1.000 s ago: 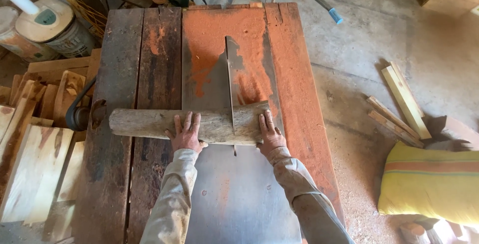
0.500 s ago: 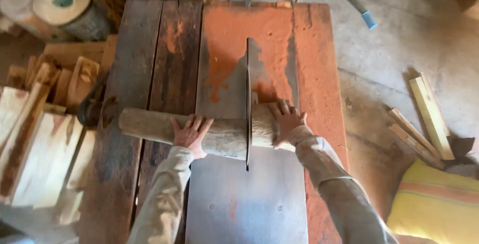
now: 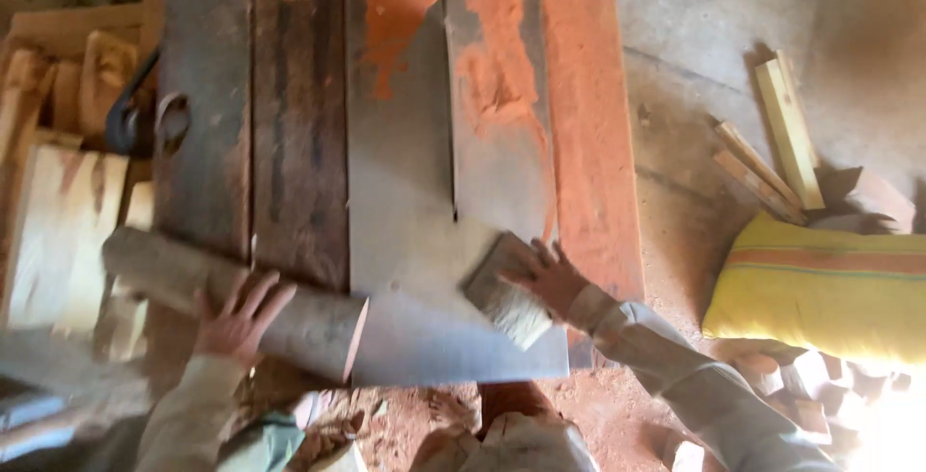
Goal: Cutting a wood block into smaller pieces using a table saw in a workshop environment.
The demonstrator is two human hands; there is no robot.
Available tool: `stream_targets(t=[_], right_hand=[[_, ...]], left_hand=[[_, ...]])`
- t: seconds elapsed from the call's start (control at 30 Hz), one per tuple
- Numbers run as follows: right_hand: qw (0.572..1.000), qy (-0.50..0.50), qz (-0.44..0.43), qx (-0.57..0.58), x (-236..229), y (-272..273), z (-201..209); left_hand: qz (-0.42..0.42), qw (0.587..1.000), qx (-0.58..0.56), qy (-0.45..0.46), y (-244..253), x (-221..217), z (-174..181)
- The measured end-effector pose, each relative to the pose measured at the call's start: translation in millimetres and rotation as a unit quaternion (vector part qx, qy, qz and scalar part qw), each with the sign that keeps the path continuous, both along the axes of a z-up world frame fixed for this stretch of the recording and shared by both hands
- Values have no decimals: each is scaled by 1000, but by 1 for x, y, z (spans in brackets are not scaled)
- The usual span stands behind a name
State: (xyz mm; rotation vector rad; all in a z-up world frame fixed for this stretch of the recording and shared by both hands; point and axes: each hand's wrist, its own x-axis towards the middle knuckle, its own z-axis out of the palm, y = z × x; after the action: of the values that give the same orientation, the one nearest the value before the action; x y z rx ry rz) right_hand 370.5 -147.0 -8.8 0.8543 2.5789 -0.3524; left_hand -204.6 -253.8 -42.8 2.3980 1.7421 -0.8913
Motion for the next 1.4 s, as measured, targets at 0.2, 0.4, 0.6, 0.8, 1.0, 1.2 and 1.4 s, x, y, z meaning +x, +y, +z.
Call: stream_targets(t=[0.2, 0.4, 0.6, 0.8, 1.0, 1.2, 1.4], right_hand=[[919, 16, -377, -114, -7, -55, 19], [912, 146, -371, 99, -14, -79, -20], [894, 306, -280, 172, -7, -48, -34], [925, 278, -209, 152, 5, -32, -30], [901, 313, -228, 195, 1, 16, -50], [896, 331, -194, 222, -5, 45, -45], [885, 366, -165, 236, -8, 52, -39]], left_hand=[[140, 954, 237, -122, -77, 64, -5], [289, 660, 176, -671, -179, 306, -62], [657, 112, -280, -691, -62, 435, 91], [725, -106, -95, -674, -12, 502, 19], [670, -100, -54, -734, 9, 511, -16], [708, -101, -30, -698, 50, 502, 23], [714, -93, -19, -694, 61, 497, 38]])
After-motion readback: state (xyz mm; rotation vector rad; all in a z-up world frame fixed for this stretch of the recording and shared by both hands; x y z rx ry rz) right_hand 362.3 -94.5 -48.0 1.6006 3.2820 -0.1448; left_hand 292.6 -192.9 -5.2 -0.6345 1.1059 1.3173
